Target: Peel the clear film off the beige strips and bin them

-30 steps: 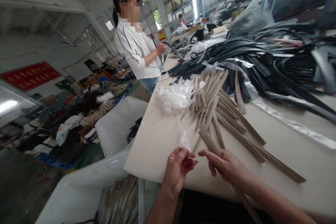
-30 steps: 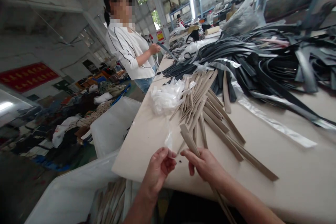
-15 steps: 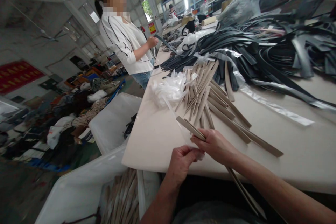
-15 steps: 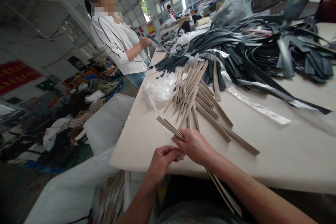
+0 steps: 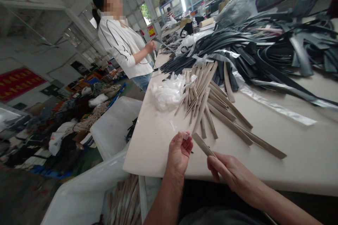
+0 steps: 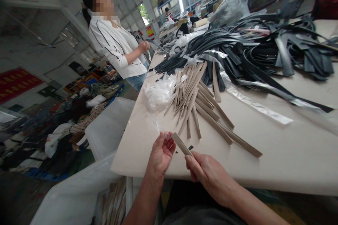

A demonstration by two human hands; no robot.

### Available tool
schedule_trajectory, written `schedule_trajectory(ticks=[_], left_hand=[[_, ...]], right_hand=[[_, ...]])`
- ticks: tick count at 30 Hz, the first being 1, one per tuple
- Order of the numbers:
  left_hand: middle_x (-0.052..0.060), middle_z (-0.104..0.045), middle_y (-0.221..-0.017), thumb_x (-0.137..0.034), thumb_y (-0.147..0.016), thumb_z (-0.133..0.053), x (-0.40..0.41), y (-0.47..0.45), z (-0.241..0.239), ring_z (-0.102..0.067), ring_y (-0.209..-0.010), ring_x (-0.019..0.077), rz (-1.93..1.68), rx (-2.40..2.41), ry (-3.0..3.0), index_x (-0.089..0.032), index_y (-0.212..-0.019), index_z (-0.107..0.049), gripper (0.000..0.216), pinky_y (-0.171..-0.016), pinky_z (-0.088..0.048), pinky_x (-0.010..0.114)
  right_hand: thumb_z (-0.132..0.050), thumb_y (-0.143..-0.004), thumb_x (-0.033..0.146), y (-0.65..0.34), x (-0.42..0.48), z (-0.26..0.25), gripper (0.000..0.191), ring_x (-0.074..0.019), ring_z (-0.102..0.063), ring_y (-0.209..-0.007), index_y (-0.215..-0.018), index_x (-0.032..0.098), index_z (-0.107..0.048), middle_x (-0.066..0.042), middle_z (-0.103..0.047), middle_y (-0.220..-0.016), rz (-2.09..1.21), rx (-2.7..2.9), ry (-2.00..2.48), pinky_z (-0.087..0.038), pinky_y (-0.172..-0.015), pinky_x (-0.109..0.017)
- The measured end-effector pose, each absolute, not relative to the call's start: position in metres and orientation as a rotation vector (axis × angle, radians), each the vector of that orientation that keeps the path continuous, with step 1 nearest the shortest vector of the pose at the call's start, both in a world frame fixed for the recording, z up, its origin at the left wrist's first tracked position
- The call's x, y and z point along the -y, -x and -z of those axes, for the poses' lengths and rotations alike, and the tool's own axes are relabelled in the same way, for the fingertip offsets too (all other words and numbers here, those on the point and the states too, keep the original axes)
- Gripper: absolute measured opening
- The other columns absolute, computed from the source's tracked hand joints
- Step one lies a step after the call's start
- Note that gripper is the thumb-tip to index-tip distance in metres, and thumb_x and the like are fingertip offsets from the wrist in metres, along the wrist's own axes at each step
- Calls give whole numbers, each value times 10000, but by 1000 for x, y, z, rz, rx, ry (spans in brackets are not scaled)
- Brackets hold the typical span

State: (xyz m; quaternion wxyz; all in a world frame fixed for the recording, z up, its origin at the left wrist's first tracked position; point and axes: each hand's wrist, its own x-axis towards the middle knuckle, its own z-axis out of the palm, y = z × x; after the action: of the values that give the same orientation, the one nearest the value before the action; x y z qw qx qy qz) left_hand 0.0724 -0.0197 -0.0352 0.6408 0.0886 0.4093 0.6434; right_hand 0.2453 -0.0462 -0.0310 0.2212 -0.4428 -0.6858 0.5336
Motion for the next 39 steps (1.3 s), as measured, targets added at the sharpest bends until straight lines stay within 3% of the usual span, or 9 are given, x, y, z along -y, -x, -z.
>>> schedule_trajectory(ticks=[9,16,20,23,26,29,33,35,39], left_hand=[[45,-737,-811,-295,-644,-826,21,-77,35,-667,-756,127,-1420,-885,-373,-155,-724,-685,214,-709,-503,236],[22,-717,-739,-275,-613,-841,29,-83,38,-636,-684,104,-1393,-1028,-542,-135,-720,-701,226,-737,-494,238],[21,-705,-720,-296,-594,-848,20,-71,33,-646,-707,116,-1504,-1071,-500,-131,-709,-680,261,-767,-495,250],[23,-709,-739,-302,-594,-845,15,-61,31,-652,-737,120,-1602,-1080,-416,-141,-720,-675,265,-768,-490,246],[26,-702,-720,-296,-625,-825,24,-69,36,-631,-718,121,-1481,-1088,-523,-128,-711,-695,230,-755,-478,242],[36,-673,-659,-312,-693,-778,35,-87,42,-589,-638,124,-1227,-1044,-691,-96,-734,-717,228,-689,-463,250],[63,-708,-891,-397,-716,-752,30,-89,40,-619,-743,140,-1405,-952,-582,-147,-909,-721,317,-709,-473,257],[58,-706,-955,-383,-708,-765,24,-86,38,-627,-814,137,-1546,-960,-509,-168,-898,-718,291,-761,-475,251],[51,-672,-699,-366,-696,-778,27,-94,45,-584,-623,111,-1407,-939,-546,-112,-739,-698,270,-637,-462,234]], right_hand=[[-233,-960,520,-242,46,36,465,-169,-557,-598,-731,214,-496,-13,-618,-619,-1475,1944,1244,-390,-600,-270],[-311,-944,515,-238,39,38,427,-149,-536,-554,-723,204,-502,-5,-596,-602,-1487,1896,1307,-383,-547,-250],[-305,-942,524,-244,43,37,435,-111,-520,-454,-744,200,-518,24,-557,-603,-1589,1880,1231,-387,-453,-215],[-318,-930,523,-251,48,42,426,-120,-558,-463,-786,197,-550,15,-586,-611,-1599,1902,1227,-422,-472,-218],[-298,-915,508,-253,48,47,421,-149,-599,-487,-911,195,-579,-13,-647,-658,-1593,1887,1233,-454,-479,-239],[-288,-926,509,-250,41,48,421,-157,-596,-484,-844,205,-567,-5,-627,-598,-1494,1888,1215,-455,-486,-245],[-275,-931,506,-244,37,49,415,-153,-587,-472,-878,211,-562,1,-633,-601,-1496,1903,1166,-445,-477,-241],[-257,-926,504,-242,37,50,423,-154,-582,-462,-910,210,-561,3,-631,-596,-1507,1906,1156,-445,-481,-245],[-290,-923,506,-238,34,51,399,-150,-583,-476,-814,218,-544,4,-624,-603,-1453,1898,1172,-442,-491,-241]])
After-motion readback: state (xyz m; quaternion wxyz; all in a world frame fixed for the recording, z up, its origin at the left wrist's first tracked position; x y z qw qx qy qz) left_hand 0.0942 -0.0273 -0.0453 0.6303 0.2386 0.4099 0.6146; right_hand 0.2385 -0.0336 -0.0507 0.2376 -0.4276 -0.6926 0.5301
